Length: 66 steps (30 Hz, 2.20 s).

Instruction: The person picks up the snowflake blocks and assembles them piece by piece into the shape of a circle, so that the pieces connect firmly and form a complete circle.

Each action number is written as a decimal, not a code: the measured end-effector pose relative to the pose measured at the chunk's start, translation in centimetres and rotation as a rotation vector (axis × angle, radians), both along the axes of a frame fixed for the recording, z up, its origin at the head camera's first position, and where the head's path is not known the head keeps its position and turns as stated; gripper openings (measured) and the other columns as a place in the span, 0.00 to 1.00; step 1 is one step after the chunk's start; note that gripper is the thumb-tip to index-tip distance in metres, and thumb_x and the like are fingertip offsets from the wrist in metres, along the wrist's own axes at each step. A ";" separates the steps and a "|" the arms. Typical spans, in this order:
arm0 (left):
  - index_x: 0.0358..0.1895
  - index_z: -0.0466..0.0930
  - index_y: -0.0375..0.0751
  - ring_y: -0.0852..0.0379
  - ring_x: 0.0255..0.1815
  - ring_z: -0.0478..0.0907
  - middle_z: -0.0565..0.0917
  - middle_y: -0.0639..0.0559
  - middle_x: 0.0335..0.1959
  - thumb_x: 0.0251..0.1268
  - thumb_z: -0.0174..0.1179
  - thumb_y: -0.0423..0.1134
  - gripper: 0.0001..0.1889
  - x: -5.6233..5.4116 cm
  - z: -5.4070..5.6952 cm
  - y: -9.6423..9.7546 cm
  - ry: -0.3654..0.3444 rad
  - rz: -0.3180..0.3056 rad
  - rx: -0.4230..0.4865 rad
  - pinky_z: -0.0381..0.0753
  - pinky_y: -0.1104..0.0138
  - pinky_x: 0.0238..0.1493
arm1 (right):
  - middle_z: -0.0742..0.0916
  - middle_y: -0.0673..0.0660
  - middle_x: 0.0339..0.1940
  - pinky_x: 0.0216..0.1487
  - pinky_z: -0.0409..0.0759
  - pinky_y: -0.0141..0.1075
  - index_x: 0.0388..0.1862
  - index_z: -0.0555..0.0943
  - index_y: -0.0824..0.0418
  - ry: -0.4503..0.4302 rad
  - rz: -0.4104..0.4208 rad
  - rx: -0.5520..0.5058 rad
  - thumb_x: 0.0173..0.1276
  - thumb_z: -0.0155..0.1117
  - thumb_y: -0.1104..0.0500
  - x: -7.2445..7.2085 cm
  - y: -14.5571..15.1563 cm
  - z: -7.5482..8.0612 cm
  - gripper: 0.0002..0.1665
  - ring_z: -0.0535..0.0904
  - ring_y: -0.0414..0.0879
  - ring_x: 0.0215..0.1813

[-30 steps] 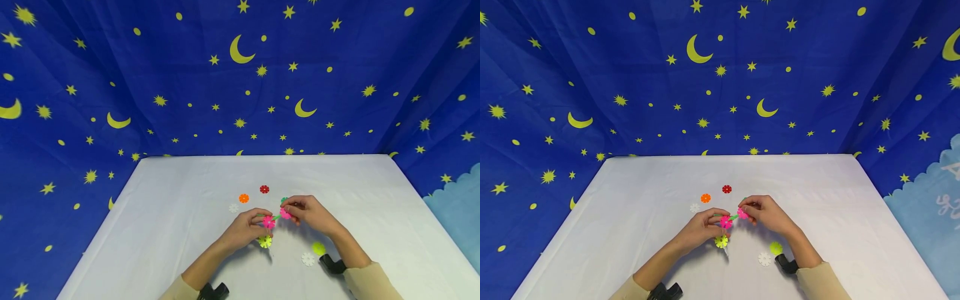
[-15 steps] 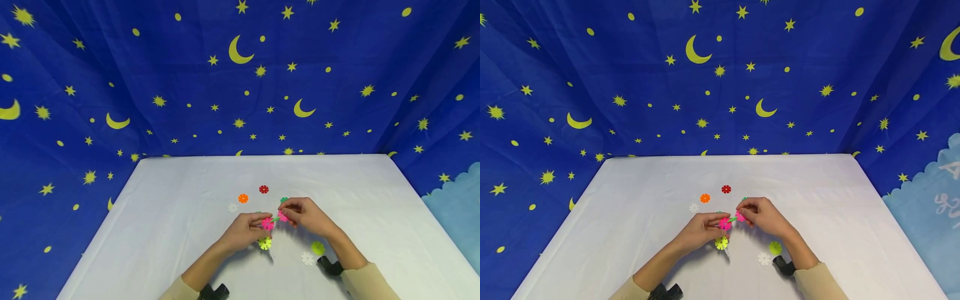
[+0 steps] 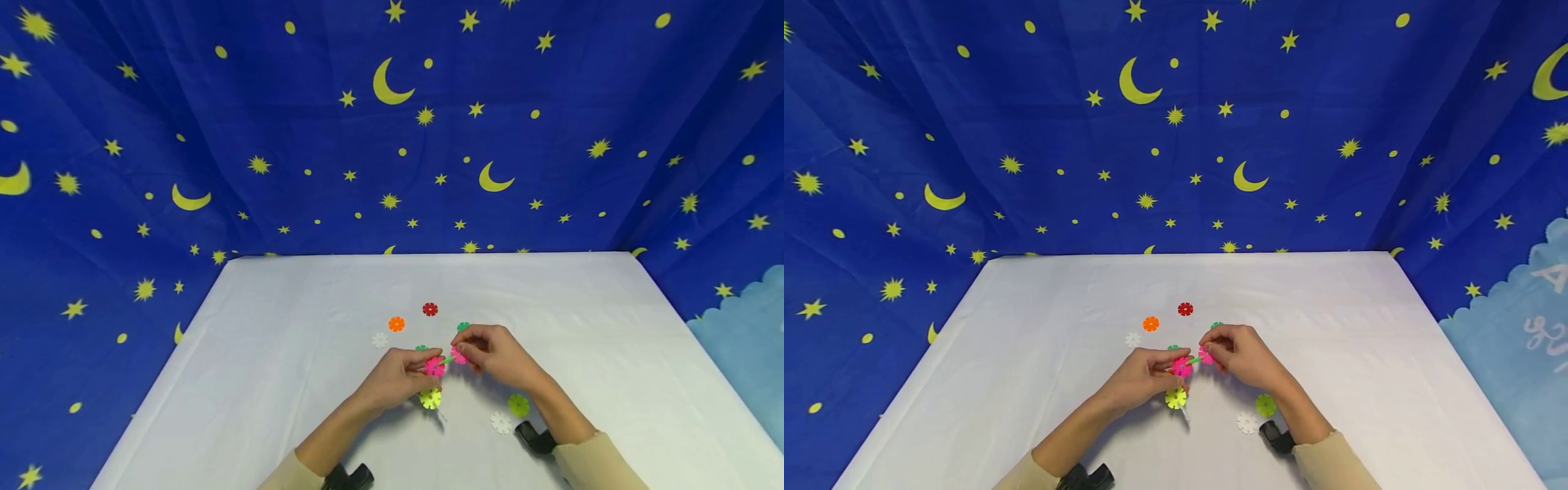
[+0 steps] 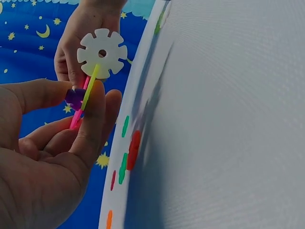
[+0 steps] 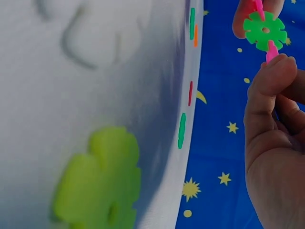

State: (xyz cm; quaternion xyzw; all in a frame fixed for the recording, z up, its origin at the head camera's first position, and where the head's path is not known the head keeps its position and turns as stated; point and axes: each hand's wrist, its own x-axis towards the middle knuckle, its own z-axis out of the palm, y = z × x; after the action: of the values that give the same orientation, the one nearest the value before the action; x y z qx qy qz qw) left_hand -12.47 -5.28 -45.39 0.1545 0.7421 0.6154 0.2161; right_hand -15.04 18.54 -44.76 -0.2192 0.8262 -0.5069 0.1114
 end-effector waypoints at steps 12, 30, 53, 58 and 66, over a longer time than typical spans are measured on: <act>0.62 0.76 0.42 0.56 0.33 0.84 0.83 0.49 0.50 0.57 0.67 0.34 0.26 0.1 0.2 0.0 0.006 0.029 0.009 0.80 0.65 0.32 | 0.81 0.52 0.21 0.22 0.77 0.39 0.44 0.82 0.61 0.045 -0.053 0.002 0.72 0.60 0.56 0.4 -0.5 0.3 0.11 0.76 0.46 0.21; 0.58 0.78 0.46 0.50 0.35 0.85 0.83 0.43 0.48 0.57 0.66 0.33 0.23 0.2 0.4 0.3 -0.102 0.023 0.098 0.83 0.62 0.34 | 0.82 0.54 0.23 0.23 0.79 0.39 0.43 0.82 0.54 0.047 -0.038 0.001 0.72 0.59 0.56 0.4 -1.3 -0.4 0.06 0.77 0.46 0.21; 0.65 0.72 0.51 0.47 0.35 0.85 0.77 0.47 0.54 0.66 0.59 0.33 0.24 0.1 0.4 0.4 -0.150 0.008 0.183 0.83 0.64 0.29 | 0.85 0.62 0.35 0.37 0.81 0.46 0.51 0.80 0.60 -0.068 -0.003 -0.060 0.72 0.58 0.62 0.3 -0.6 0.3 0.11 0.83 0.55 0.33; 0.67 0.70 0.46 0.45 0.34 0.85 0.76 0.44 0.55 0.66 0.59 0.31 0.25 0.1 0.3 0.3 -0.143 0.032 0.197 0.83 0.65 0.27 | 0.85 0.64 0.35 0.35 0.81 0.46 0.52 0.80 0.63 -0.042 -0.007 -0.065 0.72 0.58 0.60 0.1 0.1 0.6 0.13 0.82 0.57 0.32; 0.67 0.69 0.44 0.45 0.32 0.85 0.76 0.44 0.54 0.66 0.59 0.30 0.26 0.2 0.3 0.4 -0.142 0.055 0.195 0.81 0.67 0.24 | 0.84 0.64 0.34 0.34 0.81 0.46 0.53 0.80 0.63 -0.058 -0.066 -0.020 0.72 0.60 0.57 0.1 2.0 0.7 0.15 0.80 0.55 0.32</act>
State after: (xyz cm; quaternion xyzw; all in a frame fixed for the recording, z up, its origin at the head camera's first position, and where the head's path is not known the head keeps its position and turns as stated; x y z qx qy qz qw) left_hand -12.28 -4.86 -45.08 0.1103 0.6657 0.6996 0.2350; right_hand -14.98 20.57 -44.07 -0.1779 0.8243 -0.5247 0.1164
